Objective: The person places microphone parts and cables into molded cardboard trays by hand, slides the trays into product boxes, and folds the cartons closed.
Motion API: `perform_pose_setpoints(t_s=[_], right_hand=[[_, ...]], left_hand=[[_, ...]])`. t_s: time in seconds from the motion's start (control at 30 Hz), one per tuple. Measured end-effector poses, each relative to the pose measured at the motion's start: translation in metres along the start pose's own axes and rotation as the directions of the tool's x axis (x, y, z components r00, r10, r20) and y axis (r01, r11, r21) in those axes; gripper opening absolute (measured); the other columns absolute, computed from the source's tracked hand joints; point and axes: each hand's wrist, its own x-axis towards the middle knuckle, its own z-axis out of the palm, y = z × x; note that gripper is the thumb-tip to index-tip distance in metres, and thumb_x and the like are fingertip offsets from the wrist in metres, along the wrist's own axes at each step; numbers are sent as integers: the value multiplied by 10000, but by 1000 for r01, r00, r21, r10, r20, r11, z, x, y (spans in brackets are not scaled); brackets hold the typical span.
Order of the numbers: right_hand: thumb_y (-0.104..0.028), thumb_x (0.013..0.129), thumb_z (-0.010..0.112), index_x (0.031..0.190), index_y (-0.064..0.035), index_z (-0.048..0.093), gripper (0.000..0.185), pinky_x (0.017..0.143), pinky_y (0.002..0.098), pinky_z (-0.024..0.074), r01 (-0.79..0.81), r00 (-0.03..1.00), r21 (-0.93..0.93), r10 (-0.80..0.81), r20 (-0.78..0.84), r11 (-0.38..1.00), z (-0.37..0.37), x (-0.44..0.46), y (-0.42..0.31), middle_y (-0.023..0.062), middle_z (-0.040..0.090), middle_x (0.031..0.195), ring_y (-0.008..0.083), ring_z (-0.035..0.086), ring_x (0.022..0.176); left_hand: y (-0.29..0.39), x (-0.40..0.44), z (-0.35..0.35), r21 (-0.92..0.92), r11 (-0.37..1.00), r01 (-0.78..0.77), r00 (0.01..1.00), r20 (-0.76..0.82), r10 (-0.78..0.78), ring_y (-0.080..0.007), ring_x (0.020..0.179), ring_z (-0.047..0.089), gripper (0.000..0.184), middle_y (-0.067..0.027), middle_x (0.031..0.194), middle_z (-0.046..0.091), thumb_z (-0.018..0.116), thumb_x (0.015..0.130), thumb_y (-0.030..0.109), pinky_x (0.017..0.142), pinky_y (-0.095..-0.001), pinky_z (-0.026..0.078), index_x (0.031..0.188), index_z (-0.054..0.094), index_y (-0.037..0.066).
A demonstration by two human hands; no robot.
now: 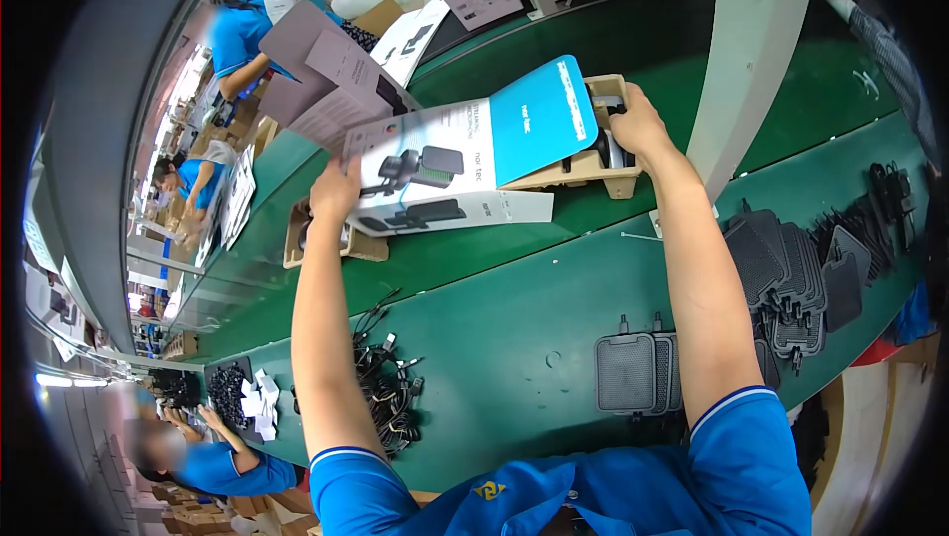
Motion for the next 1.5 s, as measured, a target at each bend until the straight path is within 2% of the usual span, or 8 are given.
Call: perform_pose_setpoints(t_s=[0.27,0.5,0.53,0.6,0.8,0.87,1.2,1.5], right_hand=[[-113,769,515,1352,-118,364,602,951,425,416,190,980,-45,-192,-50,981,-31,-27,-25,207,553,1214,376,520,1135],[-95,760,501,1276,-58,415,525,942,439,419,121,991,-263,-133,-28,957,-34,-21,-40,226,569,1180,386,537,1115],[-95,761,502,1263,-59,426,509,943,440,418,119,991,-268,-131,-26,956,-37,-21,-41,229,569,1178,389,537,1113],[-96,763,503,1235,-59,447,476,945,442,416,107,993,-269,-115,-12,957,-35,-21,-36,235,570,1174,395,538,1110],[-67,841,468,1128,33,460,304,885,436,464,74,978,-485,-159,-137,871,-23,-31,-21,268,608,1043,396,584,1020],[-67,854,457,1138,23,460,299,876,434,474,-100,962,-446,-28,-272,889,-5,-18,1,254,608,1063,380,587,1024],[-134,852,518,1181,-36,458,348,853,450,478,89,990,-470,-129,-53,878,-21,-21,-23,219,624,1042,371,594,1009],[-101,869,479,1150,37,457,314,857,431,484,10,990,-491,-79,-120,871,-19,-29,-33,230,621,1059,367,599,1016]], left_hand=[[-39,-63,9,-430,902,-32,993,86,77,-369,1050,569,524,-213,1124,600,485,884,450,899,-408,429,1282,491,109],[-34,-93,42,-422,906,-34,997,53,62,-418,1122,510,610,-265,1195,541,436,914,455,953,-424,391,1362,369,45],[-29,-98,41,-471,882,-24,997,55,56,-411,1138,502,601,-258,1215,533,432,921,444,967,-413,381,1367,364,47],[-19,-107,39,-822,569,-6,990,74,118,-284,1249,412,501,-179,1352,439,389,975,332,1025,-327,300,1403,324,82],[-33,-86,49,-855,518,3,975,118,190,-236,1298,321,493,-130,1416,359,355,993,320,1054,-316,243,1426,290,93],[-38,-83,51,-836,548,10,980,116,159,-233,1292,326,494,-129,1413,362,358,993,323,1052,-314,248,1428,288,100],[-41,-62,55,-775,631,33,981,144,126,-255,1267,379,463,-154,1391,399,347,991,257,1039,-312,277,1429,290,120],[-37,-66,57,-829,560,-7,977,114,181,-202,1285,339,467,-106,1404,377,352,997,272,1046,-283,250,1414,312,64]])
